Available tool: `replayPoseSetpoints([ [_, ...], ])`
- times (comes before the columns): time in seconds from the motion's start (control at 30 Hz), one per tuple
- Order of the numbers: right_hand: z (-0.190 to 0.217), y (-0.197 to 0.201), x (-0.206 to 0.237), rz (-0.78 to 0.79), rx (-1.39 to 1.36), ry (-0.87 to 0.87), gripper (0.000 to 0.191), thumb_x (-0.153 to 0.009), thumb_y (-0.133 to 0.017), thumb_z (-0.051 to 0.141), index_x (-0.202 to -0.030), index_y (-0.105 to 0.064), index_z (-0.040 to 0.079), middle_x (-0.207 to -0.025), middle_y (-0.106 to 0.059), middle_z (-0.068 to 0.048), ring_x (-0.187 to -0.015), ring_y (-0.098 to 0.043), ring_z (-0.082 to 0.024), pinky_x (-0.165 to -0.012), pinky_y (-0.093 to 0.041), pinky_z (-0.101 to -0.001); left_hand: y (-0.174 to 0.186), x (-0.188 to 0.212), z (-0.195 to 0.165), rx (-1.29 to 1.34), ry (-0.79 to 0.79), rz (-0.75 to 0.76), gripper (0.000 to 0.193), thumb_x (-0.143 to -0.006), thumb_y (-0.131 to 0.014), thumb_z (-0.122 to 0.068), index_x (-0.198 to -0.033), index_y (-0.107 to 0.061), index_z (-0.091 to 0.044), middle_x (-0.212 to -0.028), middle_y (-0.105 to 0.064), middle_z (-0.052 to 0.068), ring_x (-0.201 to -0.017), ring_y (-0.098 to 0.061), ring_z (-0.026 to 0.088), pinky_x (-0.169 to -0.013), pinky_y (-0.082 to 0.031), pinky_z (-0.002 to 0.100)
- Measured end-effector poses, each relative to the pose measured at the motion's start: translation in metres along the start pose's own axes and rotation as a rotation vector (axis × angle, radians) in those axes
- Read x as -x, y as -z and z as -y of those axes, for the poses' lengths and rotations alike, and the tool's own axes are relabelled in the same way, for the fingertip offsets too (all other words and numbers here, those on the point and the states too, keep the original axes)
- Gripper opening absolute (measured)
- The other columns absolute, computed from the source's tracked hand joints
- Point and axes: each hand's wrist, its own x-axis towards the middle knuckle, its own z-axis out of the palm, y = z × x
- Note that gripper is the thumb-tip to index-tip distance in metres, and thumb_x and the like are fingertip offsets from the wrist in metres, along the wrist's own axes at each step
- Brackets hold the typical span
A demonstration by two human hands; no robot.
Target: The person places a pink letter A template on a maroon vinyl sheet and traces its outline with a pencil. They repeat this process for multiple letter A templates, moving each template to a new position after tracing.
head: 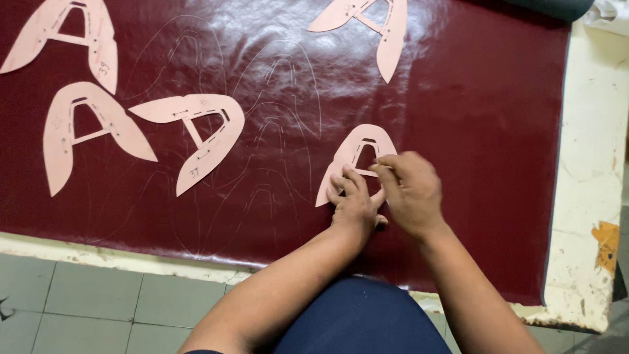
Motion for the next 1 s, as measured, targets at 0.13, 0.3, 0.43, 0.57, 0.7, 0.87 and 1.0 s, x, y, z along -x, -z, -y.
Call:
replayPoseSetpoints([
  [0.13,0.029,-0.033,-0.016,0.423,-0.223,-0.035,0.016,-0.096,-0.065,0.019,-0.098,-0.072,0.005,-0.087,-0.073,-0.011,-0.076,-0.072,-0.026,-0.070,-0.056,-0.0372,-0.023,-0.009,0.006,-0.262,-0.219,0.073,0.081,-0.094,-0.059,-0.058,-0.160,-0.030,-0.021,-0.152,-0.023,0.047,-0.131,-0.034,0.070,-0.091,-0.049,0.071],
  [0.3,0.036,-0.066,-0.017,0.574,-0.066,0.104,0.018,-0.094,-0.068,0.024,-0.092,-0.074,0.008,-0.086,-0.075,-0.012,-0.085,-0.067,-0.034,-0.078,-0.051,-0.0470,-0.042,-0.014,0.008,-0.214,-0.251,0.111,0.080,-0.096,-0.056,-0.060,-0.159,-0.032,-0.018,-0.154,-0.024,0.044,-0.133,-0.033,0.068,-0.093,-0.048,0.071],
  [0.43,0.029,-0.076,-0.014,0.585,-0.040,0.112,0.017,-0.092,-0.068,0.024,-0.091,-0.074,0.008,-0.085,-0.076,-0.010,-0.088,-0.063,-0.036,-0.083,-0.047,-0.0487,-0.044,-0.016,0.009,-0.206,-0.262,0.132,0.079,-0.097,-0.053,-0.061,-0.158,-0.034,-0.015,-0.155,-0.024,0.042,-0.134,-0.032,0.067,-0.094,-0.048,0.072],
  [0.57,0.023,-0.084,-0.014,0.572,-0.072,0.168,0.018,-0.095,-0.066,0.024,-0.091,-0.073,0.008,-0.085,-0.076,-0.009,-0.085,-0.066,-0.034,-0.101,-0.041,-0.0500,-0.042,-0.017,0.013,-0.197,-0.272,0.131,0.078,-0.099,-0.051,-0.063,-0.157,-0.036,-0.012,-0.156,-0.024,0.041,-0.136,-0.031,0.066,-0.095,-0.048,0.072],
  [0.7,0.019,-0.086,-0.021,0.502,0.010,0.172,0.019,-0.094,-0.066,0.026,-0.092,-0.074,0.009,-0.086,-0.075,-0.009,-0.084,-0.066,-0.031,-0.100,-0.043,-0.0467,-0.036,-0.015,0.015,-0.193,-0.264,0.137,0.078,-0.100,-0.048,-0.064,-0.156,-0.038,-0.010,-0.157,-0.024,0.039,-0.137,-0.030,0.065,-0.096,-0.047,0.072],
  [0.87,0.007,-0.075,-0.050,0.349,0.123,0.146,0.017,-0.096,-0.066,0.022,-0.088,-0.076,0.011,-0.079,-0.074,-0.009,-0.071,-0.068,-0.028,-0.101,-0.045,-0.0461,-0.015,-0.009,0.017,-0.169,-0.146,0.115,0.079,-0.102,-0.045,-0.066,-0.154,-0.040,-0.006,-0.159,-0.024,0.036,-0.139,-0.029,0.064,-0.098,-0.047,0.073],
  [1.0,-0.005,-0.065,-0.074,0.262,0.149,0.137,0.018,-0.097,-0.068,0.023,-0.087,-0.074,0.008,-0.074,-0.071,-0.009,-0.071,-0.067,-0.030,-0.086,-0.049,-0.0444,0.004,-0.006,0.016,-0.112,-0.056,0.056,0.079,-0.096,-0.048,-0.068,-0.160,-0.027,-0.029,-0.154,-0.019,0.048,-0.132,-0.033,0.067,-0.093,-0.051,0.067],
])
